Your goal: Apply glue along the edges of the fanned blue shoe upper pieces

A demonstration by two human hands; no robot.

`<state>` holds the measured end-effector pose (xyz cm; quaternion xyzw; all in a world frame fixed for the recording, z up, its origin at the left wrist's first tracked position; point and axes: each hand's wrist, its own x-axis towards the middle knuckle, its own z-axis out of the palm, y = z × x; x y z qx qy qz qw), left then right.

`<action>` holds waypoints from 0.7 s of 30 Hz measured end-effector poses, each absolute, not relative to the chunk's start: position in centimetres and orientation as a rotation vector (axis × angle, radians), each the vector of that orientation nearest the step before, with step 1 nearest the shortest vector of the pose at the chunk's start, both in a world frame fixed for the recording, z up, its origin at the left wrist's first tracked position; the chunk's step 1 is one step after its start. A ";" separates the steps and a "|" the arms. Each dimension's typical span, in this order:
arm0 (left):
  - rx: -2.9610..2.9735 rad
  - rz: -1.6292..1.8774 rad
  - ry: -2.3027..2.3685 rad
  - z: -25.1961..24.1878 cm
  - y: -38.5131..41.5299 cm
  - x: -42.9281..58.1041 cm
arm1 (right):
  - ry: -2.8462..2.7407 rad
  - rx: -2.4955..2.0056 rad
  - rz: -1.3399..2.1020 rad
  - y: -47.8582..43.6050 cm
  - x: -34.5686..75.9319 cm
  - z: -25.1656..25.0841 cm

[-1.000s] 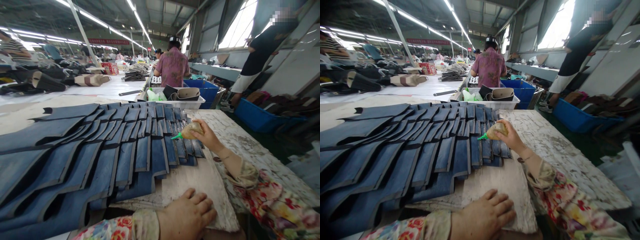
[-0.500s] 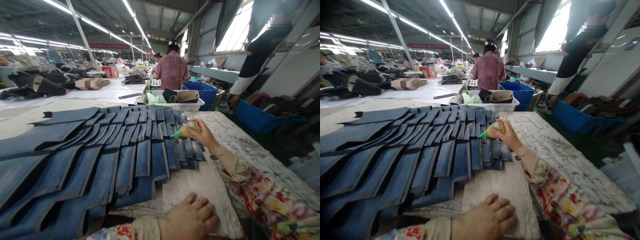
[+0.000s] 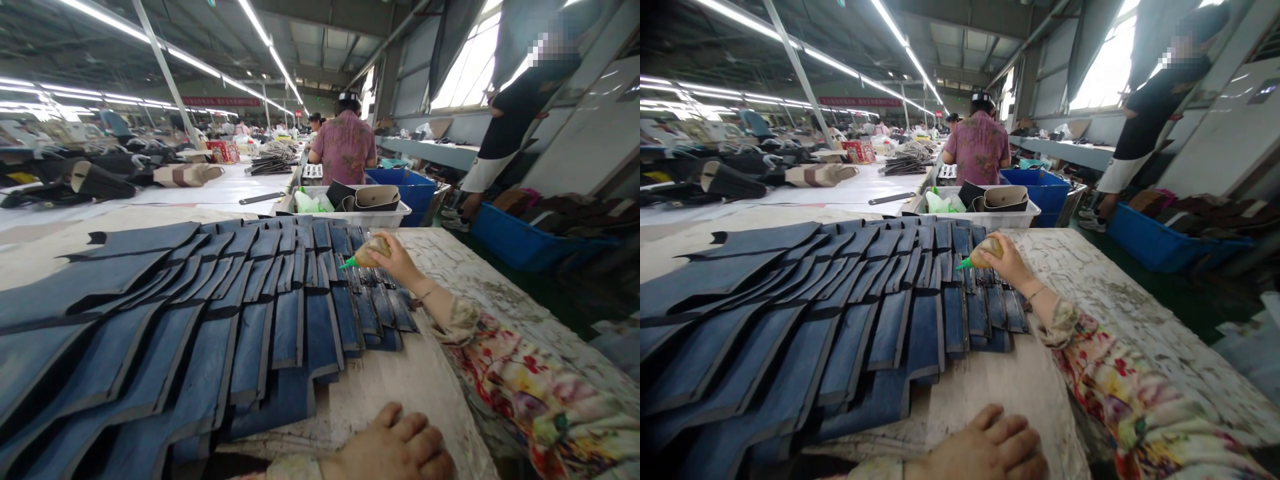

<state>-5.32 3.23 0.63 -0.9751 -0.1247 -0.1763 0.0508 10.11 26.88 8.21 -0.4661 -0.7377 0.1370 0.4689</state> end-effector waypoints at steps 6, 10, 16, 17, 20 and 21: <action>-2.920 -0.521 -0.389 -0.1 3.3 -5.0 | -1.812 -1.170 0.256 29.7 9.6 7.8; -2.888 -0.538 -0.398 -0.3 3.2 -4.9 | -1.802 -1.194 0.233 31.4 9.4 7.4; -2.869 -0.615 -0.434 -0.6 3.2 -4.7 | -1.744 -1.250 0.322 32.8 8.6 7.9; -2.864 -0.640 -0.441 -0.6 3.2 -4.6 | -1.725 -1.275 0.349 32.8 8.6 8.1; -2.854 -0.668 -0.423 -0.5 3.3 -4.7 | -1.685 -1.354 0.436 32.6 8.7 8.7; -2.854 -0.659 -0.414 -0.4 3.3 -4.7 | -1.682 -1.377 0.479 32.4 8.9 8.9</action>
